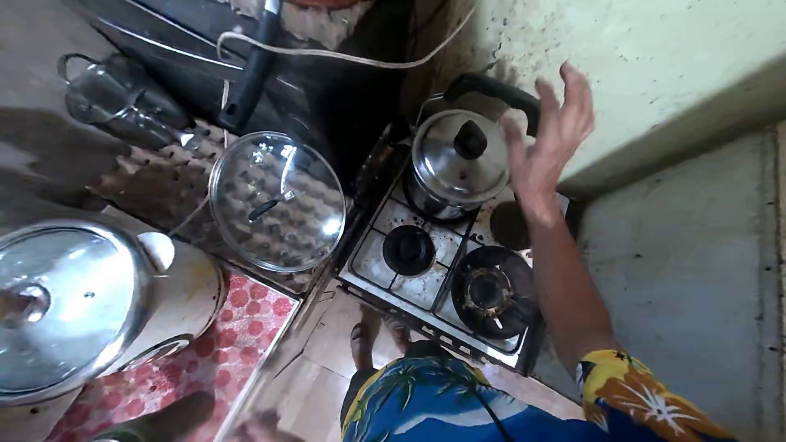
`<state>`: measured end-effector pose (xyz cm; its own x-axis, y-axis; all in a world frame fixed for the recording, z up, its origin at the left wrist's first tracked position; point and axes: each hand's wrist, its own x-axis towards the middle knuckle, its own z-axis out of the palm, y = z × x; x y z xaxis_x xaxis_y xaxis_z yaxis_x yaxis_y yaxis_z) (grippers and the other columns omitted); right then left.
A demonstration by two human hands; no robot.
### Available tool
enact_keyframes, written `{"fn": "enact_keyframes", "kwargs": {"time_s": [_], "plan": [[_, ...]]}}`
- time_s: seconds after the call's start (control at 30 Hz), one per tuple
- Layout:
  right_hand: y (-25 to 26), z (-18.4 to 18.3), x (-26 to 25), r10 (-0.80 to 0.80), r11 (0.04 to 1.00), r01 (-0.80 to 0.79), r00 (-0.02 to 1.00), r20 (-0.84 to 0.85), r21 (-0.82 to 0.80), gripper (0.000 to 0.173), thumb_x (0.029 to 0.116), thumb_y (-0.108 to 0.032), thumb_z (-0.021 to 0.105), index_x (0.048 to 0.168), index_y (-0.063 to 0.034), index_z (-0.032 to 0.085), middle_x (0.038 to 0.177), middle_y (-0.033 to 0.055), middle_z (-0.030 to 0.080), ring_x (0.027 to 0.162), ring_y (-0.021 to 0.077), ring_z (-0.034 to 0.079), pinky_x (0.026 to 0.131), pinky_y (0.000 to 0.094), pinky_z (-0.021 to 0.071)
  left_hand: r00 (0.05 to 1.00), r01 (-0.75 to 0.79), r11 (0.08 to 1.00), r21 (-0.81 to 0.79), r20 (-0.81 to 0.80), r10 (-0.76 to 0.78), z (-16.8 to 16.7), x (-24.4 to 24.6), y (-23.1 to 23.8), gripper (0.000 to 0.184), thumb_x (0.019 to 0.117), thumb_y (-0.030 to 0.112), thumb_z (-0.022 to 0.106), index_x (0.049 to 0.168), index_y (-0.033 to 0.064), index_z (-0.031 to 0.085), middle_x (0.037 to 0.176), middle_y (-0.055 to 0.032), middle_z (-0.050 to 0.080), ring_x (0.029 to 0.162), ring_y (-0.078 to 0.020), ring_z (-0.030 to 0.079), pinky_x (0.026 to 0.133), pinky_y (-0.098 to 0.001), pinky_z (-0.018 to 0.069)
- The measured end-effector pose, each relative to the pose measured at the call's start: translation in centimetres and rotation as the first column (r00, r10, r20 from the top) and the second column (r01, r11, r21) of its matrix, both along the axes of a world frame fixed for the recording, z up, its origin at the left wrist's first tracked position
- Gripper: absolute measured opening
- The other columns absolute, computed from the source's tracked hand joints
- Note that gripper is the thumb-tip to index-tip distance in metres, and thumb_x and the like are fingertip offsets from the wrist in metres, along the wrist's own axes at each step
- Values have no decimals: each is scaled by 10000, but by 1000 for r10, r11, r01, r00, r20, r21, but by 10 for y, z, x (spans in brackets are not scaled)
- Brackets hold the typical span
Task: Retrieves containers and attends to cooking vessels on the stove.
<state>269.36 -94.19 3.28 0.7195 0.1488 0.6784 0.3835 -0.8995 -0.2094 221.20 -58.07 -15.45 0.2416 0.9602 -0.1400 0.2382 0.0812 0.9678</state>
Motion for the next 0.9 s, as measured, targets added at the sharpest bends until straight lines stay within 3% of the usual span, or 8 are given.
{"fn": "enact_keyframes", "kwargs": {"time_s": [0.07, 0.13, 0.3, 0.4, 0.5, 0.63, 0.77, 0.9], "plan": [[-23, -1, 35, 45, 999, -43, 993, -107, 25, 452, 1075, -400, 504, 1416, -124, 616, 1439, 158, 595, 1314, 332, 571, 1087, 524, 448, 955, 259, 964, 51, 137, -264, -2, 44, -8, 152, 1051, 134, 485, 1155, 32, 525, 830, 88, 623, 677, -15, 630, 643, -235, 579], [-40, -13, 71, 159, 982, -138, 972, -172, 129, 382, 1106, -285, 449, 1365, -96, 656, 1213, 161, 705, 1063, 273, 704, 950, 441, 565, 833, 489, 857, 163, 204, -514, 6, 96, -14, 111, 1037, 183, 541, 1084, 108, 609, 850, 113, 659, 711, -25, 639, 660, -238, 579], [-58, -29, 129, 183, 971, -83, 865, -468, 226, 437, 1110, -328, 412, 1380, -64, 632, 1226, 205, 697, 1097, 323, 688, 1018, 497, 514, 575, 754, 587, 295, 136, -807, 56, 214, -39, 161, 1028, 175, 558, 1050, 53, 661, 895, 74, 689, 768, -34, 663, 718, -262, 595], [-62, -47, 153, 139, 980, -6, 743, -655, 201, 425, 1100, -338, 444, 1334, -39, 635, 1229, 231, 679, 1118, 389, 669, 1013, 600, 497, 464, 824, 466, 320, 88, -881, 75, 275, -55, 231, 1049, 166, 519, 1077, -8, 669, 880, -2, 702, 761, -80, 676, 726, -297, 601], [-62, -67, 161, 139, 976, 35, 655, -743, 213, 388, 1095, -304, 475, 1316, -39, 651, 1279, 235, 659, 1187, 402, 640, 1044, 613, 473, 395, 874, 382, 301, 19, -918, 86, 329, -68, 280, 1074, 201, 491, 1154, 4, 674, 966, -68, 713, 789, -133, 684, 731, -339, 605], [-63, -62, 147, 59, 981, 78, 754, -655, 178, 398, 1073, -337, 512, 1364, -104, 649, 1377, 191, 627, 1285, 380, 592, 1095, 593, 445, 351, 906, 308, 290, -110, -930, 97, 396, -78, 337, 1097, 245, 436, 1269, 54, 654, 1175, -119, 682, 889, -175, 691, 797, -385, 599], [-25, -25, 89, 156, 958, 27, 786, -598, 285, 475, 1039, -424, 574, 1348, -65, 614, 1186, 136, 704, 1050, 249, 702, 957, 461, 569, 389, 914, 345, 212, -223, -894, 97, 482, -84, 383, 1093, 291, 426, 1384, 125, 613, 1417, -137, 573, 1078, -230, 684, 892, -437, 593], [22, -33, 62, 95, 979, 57, 722, -686, 195, 528, 957, -436, 695, 1373, -122, 611, 1078, 145, 716, 950, 326, 698, 873, 589, 554, 330, 942, 332, 47, -314, -890, 88, 541, -90, 475, 1100, 418, 363, 1515, 226, 492, 1471, -166, 541, 1175, -336, 647, 944, -564, 546]]}}
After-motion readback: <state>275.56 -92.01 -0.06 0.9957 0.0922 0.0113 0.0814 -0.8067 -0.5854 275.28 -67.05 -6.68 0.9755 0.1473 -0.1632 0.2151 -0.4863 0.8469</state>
